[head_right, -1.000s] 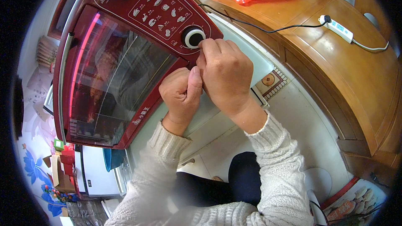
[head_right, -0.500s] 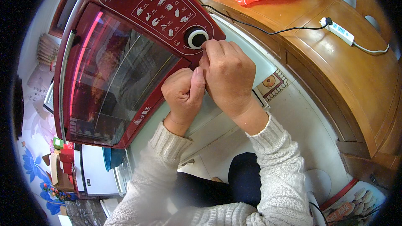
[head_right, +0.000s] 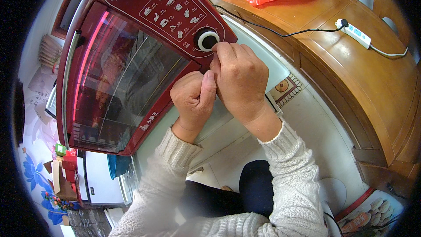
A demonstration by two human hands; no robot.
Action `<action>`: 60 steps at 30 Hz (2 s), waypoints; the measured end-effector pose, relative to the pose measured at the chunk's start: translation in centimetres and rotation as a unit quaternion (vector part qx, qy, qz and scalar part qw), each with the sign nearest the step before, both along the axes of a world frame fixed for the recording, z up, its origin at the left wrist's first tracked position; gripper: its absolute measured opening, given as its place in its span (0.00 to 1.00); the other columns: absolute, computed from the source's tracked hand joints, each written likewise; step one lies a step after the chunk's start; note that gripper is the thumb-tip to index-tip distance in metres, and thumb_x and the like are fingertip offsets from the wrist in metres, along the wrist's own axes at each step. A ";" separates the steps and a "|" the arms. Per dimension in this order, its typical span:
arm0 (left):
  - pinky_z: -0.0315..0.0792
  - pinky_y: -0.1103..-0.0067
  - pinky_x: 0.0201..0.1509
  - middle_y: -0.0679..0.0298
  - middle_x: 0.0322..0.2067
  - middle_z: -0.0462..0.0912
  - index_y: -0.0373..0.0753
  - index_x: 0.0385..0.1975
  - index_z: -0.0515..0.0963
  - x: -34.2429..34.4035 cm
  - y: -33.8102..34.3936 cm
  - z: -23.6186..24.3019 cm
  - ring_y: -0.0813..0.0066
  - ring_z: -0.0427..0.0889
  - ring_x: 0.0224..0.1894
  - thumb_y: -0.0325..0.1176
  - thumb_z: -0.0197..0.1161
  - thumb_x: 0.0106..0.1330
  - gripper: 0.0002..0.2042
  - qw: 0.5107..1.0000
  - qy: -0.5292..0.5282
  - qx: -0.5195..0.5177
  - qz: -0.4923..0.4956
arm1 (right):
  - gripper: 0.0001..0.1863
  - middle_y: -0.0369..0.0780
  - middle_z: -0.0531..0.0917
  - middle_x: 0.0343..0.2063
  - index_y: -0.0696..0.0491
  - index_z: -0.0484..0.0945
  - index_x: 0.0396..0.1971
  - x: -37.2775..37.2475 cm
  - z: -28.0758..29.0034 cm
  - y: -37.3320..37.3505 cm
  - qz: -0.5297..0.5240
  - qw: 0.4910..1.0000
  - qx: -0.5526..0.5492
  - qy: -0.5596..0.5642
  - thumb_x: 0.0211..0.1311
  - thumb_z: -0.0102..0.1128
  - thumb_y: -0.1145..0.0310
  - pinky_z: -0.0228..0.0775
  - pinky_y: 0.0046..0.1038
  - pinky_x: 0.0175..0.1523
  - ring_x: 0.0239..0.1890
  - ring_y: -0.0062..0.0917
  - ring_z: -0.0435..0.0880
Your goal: The person opens a red countertop oven, places a metal tray inside, and transfers several sweet potatoes from a blue bowl onto the tray. They close the oven, plug it into a power strip, and adjust the control knobs to start the cooking process.
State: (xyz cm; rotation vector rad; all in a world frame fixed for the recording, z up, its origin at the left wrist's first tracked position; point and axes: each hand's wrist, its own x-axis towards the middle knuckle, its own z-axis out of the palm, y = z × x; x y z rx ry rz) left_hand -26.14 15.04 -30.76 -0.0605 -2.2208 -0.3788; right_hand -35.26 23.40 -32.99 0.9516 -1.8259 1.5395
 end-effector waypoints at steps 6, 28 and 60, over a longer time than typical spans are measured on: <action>0.57 0.69 0.19 0.58 0.11 0.66 0.37 0.10 0.68 0.0 0.0 0.0 0.61 0.66 0.13 0.22 0.66 0.60 0.18 1.000 0.002 -0.003 -0.003 | 0.06 0.41 0.83 0.26 0.55 0.80 0.32 0.0 0.0 0.0 -0.001 1.000 -0.002 0.000 0.53 0.66 0.75 0.76 0.34 0.35 0.31 0.35 0.83; 0.59 0.69 0.19 0.57 0.12 0.68 0.36 0.10 0.70 -0.1 0.2 0.2 0.60 0.67 0.14 0.22 0.65 0.61 0.17 1.000 -0.001 0.008 -0.008 | 0.06 0.40 0.83 0.26 0.54 0.80 0.33 -0.1 -0.2 0.0 0.008 1.000 -0.007 0.003 0.54 0.65 0.75 0.76 0.34 0.36 0.32 0.35 0.84; 0.57 0.72 0.20 0.60 0.12 0.67 0.34 0.12 0.71 0.1 0.0 0.1 0.67 0.65 0.14 0.24 0.60 0.68 0.18 1.000 -0.016 -0.001 -0.009 | 0.07 0.42 0.85 0.28 0.54 0.82 0.35 0.0 -0.2 0.1 0.019 1.000 0.001 -0.017 0.56 0.65 0.76 0.76 0.35 0.36 0.32 0.37 0.85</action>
